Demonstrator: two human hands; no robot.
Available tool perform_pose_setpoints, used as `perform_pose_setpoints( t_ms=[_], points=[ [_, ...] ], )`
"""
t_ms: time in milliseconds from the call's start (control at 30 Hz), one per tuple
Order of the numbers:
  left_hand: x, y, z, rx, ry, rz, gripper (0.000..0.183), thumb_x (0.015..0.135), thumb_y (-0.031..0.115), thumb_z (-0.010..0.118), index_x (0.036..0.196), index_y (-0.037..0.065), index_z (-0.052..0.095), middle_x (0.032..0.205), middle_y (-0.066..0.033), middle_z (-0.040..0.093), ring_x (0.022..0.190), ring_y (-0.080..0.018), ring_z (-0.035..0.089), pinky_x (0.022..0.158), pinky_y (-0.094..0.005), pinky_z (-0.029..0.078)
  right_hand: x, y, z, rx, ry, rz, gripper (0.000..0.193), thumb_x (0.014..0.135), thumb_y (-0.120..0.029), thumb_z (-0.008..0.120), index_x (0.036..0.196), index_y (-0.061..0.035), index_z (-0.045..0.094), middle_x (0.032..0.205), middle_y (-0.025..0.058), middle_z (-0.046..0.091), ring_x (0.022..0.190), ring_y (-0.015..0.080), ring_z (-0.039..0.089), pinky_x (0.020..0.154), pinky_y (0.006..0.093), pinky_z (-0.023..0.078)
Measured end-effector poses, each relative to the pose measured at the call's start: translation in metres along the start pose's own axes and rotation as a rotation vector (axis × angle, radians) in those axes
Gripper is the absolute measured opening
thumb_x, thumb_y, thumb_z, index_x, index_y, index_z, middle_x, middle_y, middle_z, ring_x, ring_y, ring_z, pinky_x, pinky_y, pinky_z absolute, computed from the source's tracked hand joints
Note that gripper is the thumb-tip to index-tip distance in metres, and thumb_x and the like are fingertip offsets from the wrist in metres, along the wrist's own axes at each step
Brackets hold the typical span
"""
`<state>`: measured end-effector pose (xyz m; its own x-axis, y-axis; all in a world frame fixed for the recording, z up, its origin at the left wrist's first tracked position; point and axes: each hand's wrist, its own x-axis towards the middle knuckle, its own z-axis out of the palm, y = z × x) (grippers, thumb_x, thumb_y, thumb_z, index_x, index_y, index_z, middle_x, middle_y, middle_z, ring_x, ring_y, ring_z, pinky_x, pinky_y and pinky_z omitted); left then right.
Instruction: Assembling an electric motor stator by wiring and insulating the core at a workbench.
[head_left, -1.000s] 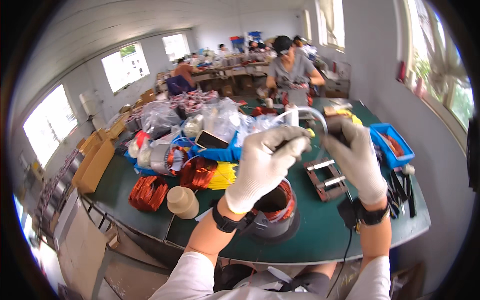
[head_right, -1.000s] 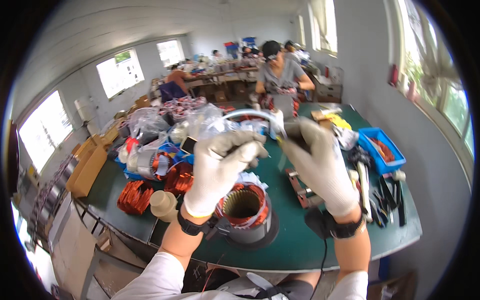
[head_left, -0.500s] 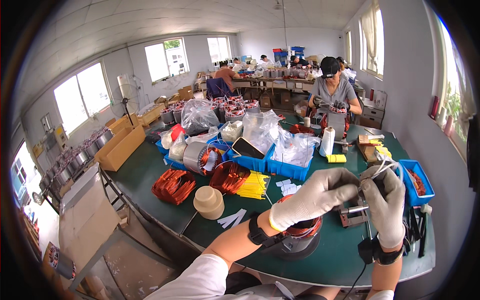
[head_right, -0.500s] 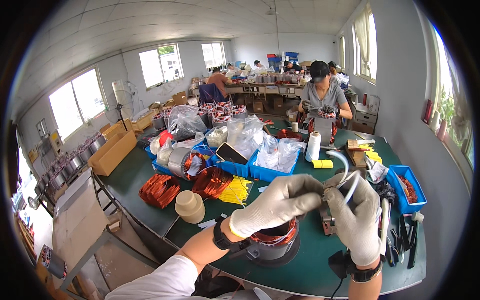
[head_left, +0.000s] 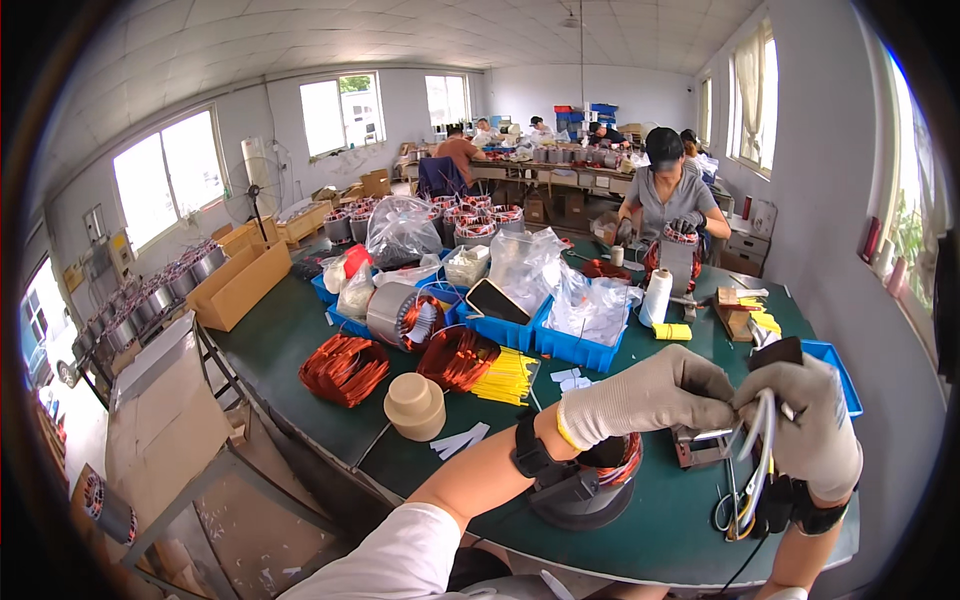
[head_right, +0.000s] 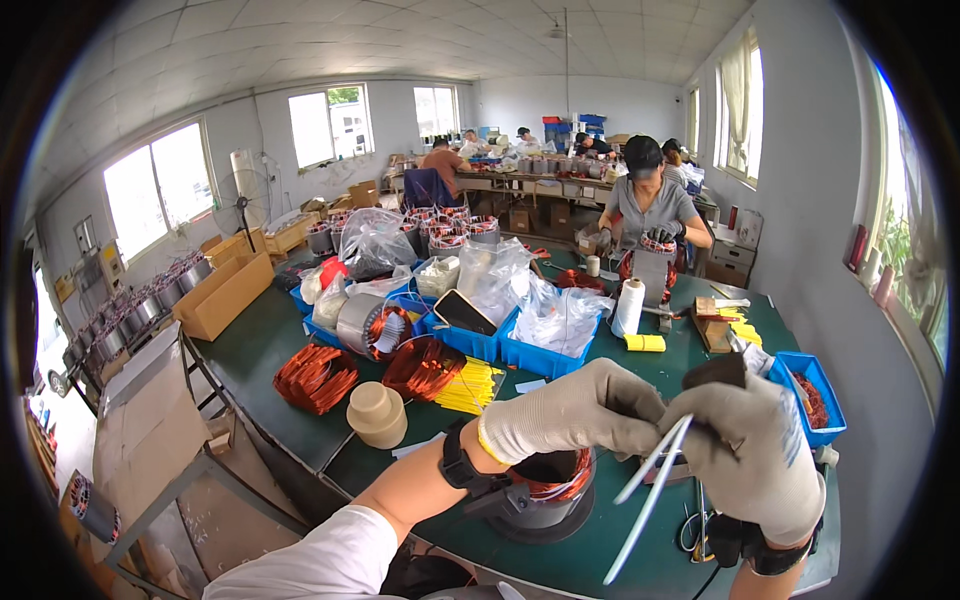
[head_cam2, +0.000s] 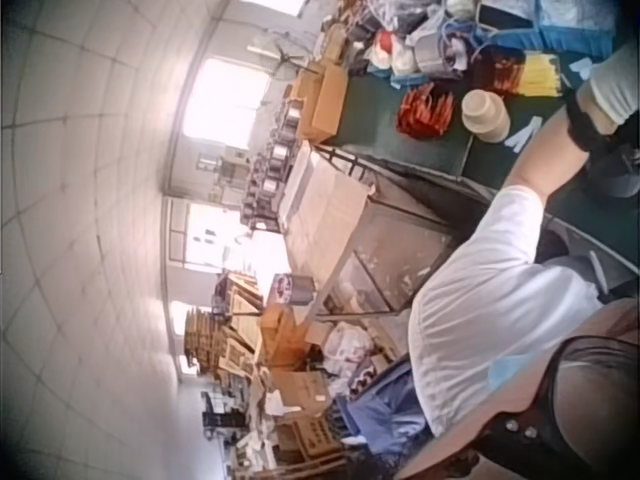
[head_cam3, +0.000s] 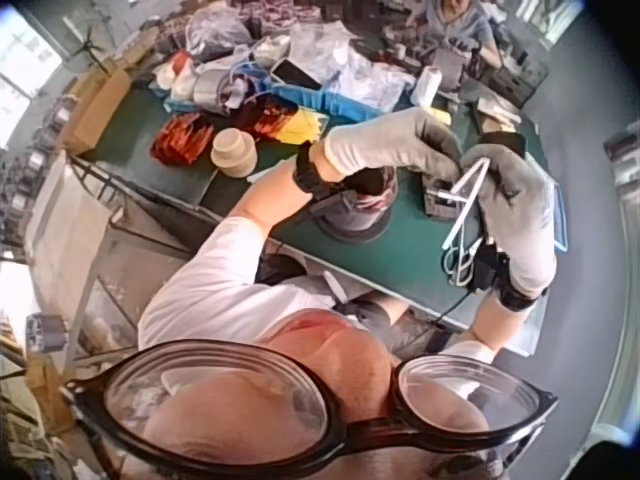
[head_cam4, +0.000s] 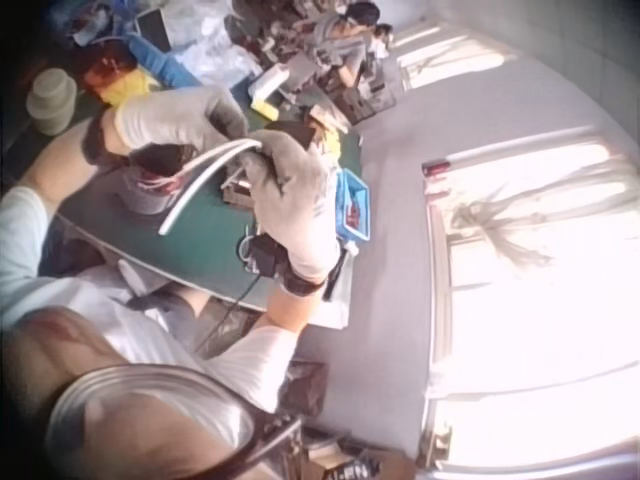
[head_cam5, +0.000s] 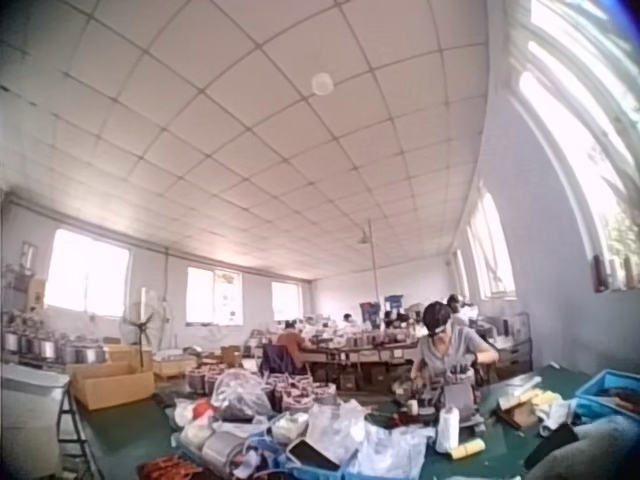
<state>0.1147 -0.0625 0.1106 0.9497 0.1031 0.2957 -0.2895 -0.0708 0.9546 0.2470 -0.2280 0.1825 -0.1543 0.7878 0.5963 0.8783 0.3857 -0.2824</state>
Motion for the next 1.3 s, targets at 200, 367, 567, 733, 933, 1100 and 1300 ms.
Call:
perform_pose_setpoints(
  t_ms=[200,367,567,733,933,1100,1300],
  points=[
    [-0.002,0.005,0.0,-0.034,0.142,0.178,0.032,0.088,0.03,0.073,0.102,0.001,0.071,0.082,-0.0027,0.069,0.067,-0.0055,0.058,0.055,-0.0198,0.04,-0.008,0.024,-0.004,0.489,0.409,0.175,0.027,0.088,-0.026,0.068,0.087,-0.0009,0.058,0.081,0.0018,0.057,0.068,0.006,0.052,0.061,0.0201,0.041],
    [-0.002,0.016,-0.001,-0.118,0.215,0.286,0.018,0.086,0.016,0.075,0.099,0.004,0.072,0.088,-0.0015,0.07,0.073,-0.0062,0.063,0.062,-0.0188,0.046,-0.016,0.018,0.005,0.719,0.319,0.397,0.028,0.089,-0.026,0.069,0.094,0.0001,0.059,0.081,0.005,0.064,0.069,0.0084,0.06,0.064,0.0226,0.049],
    [-0.001,0.027,0.006,0.008,0.317,0.268,0.025,0.086,0.02,0.076,0.102,0.002,0.071,0.08,-0.0017,0.069,0.069,-0.005,0.058,0.061,-0.0199,0.046,-0.002,0.024,0.03,0.755,0.551,0.282,0.024,0.088,-0.011,0.069,0.108,0.0023,0.064,0.089,0.0052,0.068,0.078,0.0105,0.063,0.069,0.0242,0.051],
    [0.003,0.027,0.005,0.039,0.354,0.256,0.029,0.087,0.024,0.075,0.105,0.002,0.069,0.081,-0.0035,0.068,0.068,-0.0067,0.057,0.061,-0.0209,0.044,0.021,0.016,0.039,0.725,0.716,0.055,0.019,0.094,-0.003,0.061,0.112,0.0017,0.062,0.095,0.006,0.067,0.082,0.0101,0.063,0.073,0.0247,0.052],
    [0.003,0.025,0.009,0.005,0.386,0.245,0.026,0.088,0.018,0.073,0.105,-0.001,0.068,0.082,-0.0067,0.069,0.072,-0.0091,0.062,0.062,-0.022,0.046,0.028,0.015,0.04,0.508,0.733,-0.043,0.014,0.096,0.003,0.055,0.108,0.0019,0.06,0.094,0.0069,0.065,0.08,0.0085,0.062,0.068,0.0234,0.054],
    [0.004,0.026,0.011,0.037,0.395,0.279,0.029,0.087,0.02,0.073,0.107,-0.001,0.068,0.082,-0.0068,0.069,0.072,-0.0102,0.063,0.06,-0.0219,0.046,0.03,0.015,0.037,0.523,0.712,-0.05,0.014,0.096,0.002,0.054,0.109,0.0008,0.059,0.095,0.0071,0.065,0.082,0.009,0.063,0.069,0.0236,0.055],
    [0.002,0.025,0.007,0.007,0.395,0.257,0.029,0.086,0.02,0.074,0.106,-0.001,0.069,0.08,-0.0068,0.069,0.071,-0.0098,0.062,0.059,-0.022,0.045,0.033,0.012,0.038,0.586,0.698,-0.039,0.014,0.096,0.002,0.054,0.109,0.0001,0.06,0.095,0.007,0.065,0.079,0.0089,0.062,0.069,0.0244,0.054]
  ],
)
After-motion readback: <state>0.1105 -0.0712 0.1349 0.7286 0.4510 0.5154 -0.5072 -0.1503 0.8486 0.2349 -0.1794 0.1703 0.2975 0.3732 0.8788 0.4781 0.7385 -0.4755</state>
